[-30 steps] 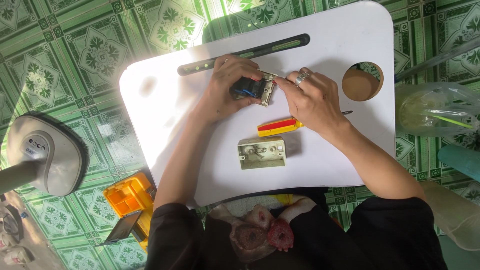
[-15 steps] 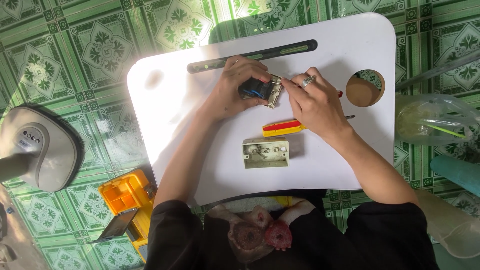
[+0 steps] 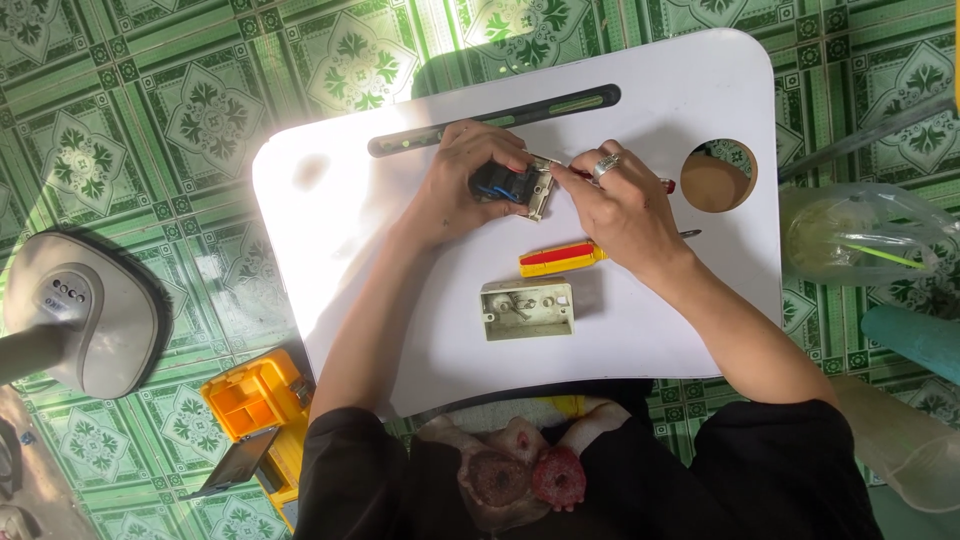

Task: The person uses a yellow screwdriver to tighten screws on an electrical switch box placed on a white table. They then switch to a red screwdriver to continue adjusting the internal components and wires of the switch.

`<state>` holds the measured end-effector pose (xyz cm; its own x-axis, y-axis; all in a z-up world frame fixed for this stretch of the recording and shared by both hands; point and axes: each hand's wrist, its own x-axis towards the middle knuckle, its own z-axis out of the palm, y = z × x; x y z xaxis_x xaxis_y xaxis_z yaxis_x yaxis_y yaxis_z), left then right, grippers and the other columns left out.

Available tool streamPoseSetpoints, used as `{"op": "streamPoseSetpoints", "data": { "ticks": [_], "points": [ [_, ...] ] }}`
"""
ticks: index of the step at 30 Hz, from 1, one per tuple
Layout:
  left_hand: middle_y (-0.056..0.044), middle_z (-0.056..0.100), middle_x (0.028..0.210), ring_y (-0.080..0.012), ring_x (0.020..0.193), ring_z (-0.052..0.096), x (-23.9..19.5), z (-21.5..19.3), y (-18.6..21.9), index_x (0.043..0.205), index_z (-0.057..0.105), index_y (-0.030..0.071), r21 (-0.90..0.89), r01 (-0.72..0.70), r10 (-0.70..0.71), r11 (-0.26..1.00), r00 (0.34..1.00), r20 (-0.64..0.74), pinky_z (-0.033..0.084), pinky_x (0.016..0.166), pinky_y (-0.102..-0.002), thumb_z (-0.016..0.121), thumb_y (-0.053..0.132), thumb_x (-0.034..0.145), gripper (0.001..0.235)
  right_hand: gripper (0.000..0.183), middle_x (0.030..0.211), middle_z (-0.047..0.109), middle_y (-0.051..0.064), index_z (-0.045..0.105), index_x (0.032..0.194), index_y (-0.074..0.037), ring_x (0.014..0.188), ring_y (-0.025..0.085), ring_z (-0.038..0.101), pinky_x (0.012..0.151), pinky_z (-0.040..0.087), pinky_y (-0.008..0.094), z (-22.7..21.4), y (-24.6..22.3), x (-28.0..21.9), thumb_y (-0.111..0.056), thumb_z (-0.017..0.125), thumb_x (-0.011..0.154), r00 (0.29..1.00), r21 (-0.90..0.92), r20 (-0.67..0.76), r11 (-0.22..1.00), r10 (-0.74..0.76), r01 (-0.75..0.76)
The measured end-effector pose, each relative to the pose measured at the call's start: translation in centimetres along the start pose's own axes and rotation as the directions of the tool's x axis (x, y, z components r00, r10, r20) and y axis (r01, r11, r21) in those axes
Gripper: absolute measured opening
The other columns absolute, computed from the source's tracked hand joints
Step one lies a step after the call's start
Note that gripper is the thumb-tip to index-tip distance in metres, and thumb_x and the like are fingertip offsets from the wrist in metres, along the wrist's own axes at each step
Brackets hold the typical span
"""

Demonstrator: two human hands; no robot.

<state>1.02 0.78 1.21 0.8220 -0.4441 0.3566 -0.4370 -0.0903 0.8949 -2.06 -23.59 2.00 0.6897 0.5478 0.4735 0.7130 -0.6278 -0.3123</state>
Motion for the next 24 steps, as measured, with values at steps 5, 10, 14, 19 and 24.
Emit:
{"op": "streamPoseSetpoints", "data": {
  "ticks": [5, 10, 14, 19, 24],
  "points": [
    [-0.013, 0.077, 0.098, -0.0335, 0.107, 0.068, -0.1, 0.2, -0.2, 0.099, 0.074, 0.005, -0.001, 0.0, 0.0, 1.0, 1.0, -0.028, 0.031, 0.107, -0.048, 0.102, 0.02, 0.064, 0.047, 0.015, 0.088, 0.065, 0.014, 0.08, 0.104, 0.0, 0.086, 0.028, 0.068, 0.068, 0.055, 0.034, -0.2, -0.3, 0.0, 0.004, 0.068, 0.097, 1.0, -0.078, -0.007, 0.997, -0.017, 0.016],
    [-0.011, 0.076, 0.096, -0.0343, 0.101, 0.069, 0.0, -0.1, -1.2, 0.095, 0.071, 0.006, 0.034, -0.098, 0.1, 0.995, 0.994, -0.05, 0.039, 0.102, -0.048, 0.097, 0.034, 0.068, 0.047, 0.012, 0.088, 0.068, 0.01, 0.082, 0.104, -0.004, 0.079, 0.025, 0.069, 0.065, 0.055, 0.032, -1.1, -0.8, 0.7, -0.001, 0.074, 0.096, 0.999, -0.129, 0.034, 0.992, -0.002, 0.006],
    [-0.008, 0.076, 0.094, -0.0316, 0.096, 0.07, -0.3, -0.1, -1.6, 0.094, 0.071, 0.009, 0.048, -0.111, 0.114, 0.993, 0.991, -0.066, 0.042, 0.098, -0.047, 0.099, 0.037, 0.063, 0.05, 0.015, 0.087, 0.068, 0.01, 0.081, 0.102, -0.006, 0.08, 0.024, 0.069, 0.065, 0.056, 0.032, -0.8, -0.7, 0.7, 0.001, 0.07, 0.095, 0.999, -0.053, 0.044, 0.999, 0.012, -0.01],
    [-0.012, 0.075, 0.091, -0.0333, 0.091, 0.069, -0.4, -0.2, -1.4, 0.091, 0.071, 0.007, 0.025, -0.088, 0.089, 0.996, 0.994, -0.062, 0.043, 0.097, -0.05, 0.102, 0.028, 0.057, 0.05, 0.015, 0.085, 0.067, 0.01, 0.08, 0.106, -0.005, 0.081, 0.025, 0.068, 0.066, 0.056, 0.034, -0.5, -0.5, 1.2, 0.0, 0.068, 0.097, 0.999, -0.036, 0.028, 0.999, -0.016, 0.017],
    [-0.013, 0.076, 0.09, -0.0326, 0.09, 0.066, -0.3, 0.0, -1.6, 0.085, 0.069, 0.007, 0.077, -0.026, 0.027, 0.997, 0.999, -0.018, 0.042, 0.098, -0.046, 0.101, 0.024, 0.059, 0.044, 0.015, 0.088, 0.07, 0.008, 0.08, 0.104, -0.007, 0.079, 0.024, 0.069, 0.068, 0.056, 0.036, -0.3, 0.2, 0.8, -0.004, 0.066, 0.1, 0.997, -0.126, 0.067, 0.991, -0.039, 0.047]
  ]
}}
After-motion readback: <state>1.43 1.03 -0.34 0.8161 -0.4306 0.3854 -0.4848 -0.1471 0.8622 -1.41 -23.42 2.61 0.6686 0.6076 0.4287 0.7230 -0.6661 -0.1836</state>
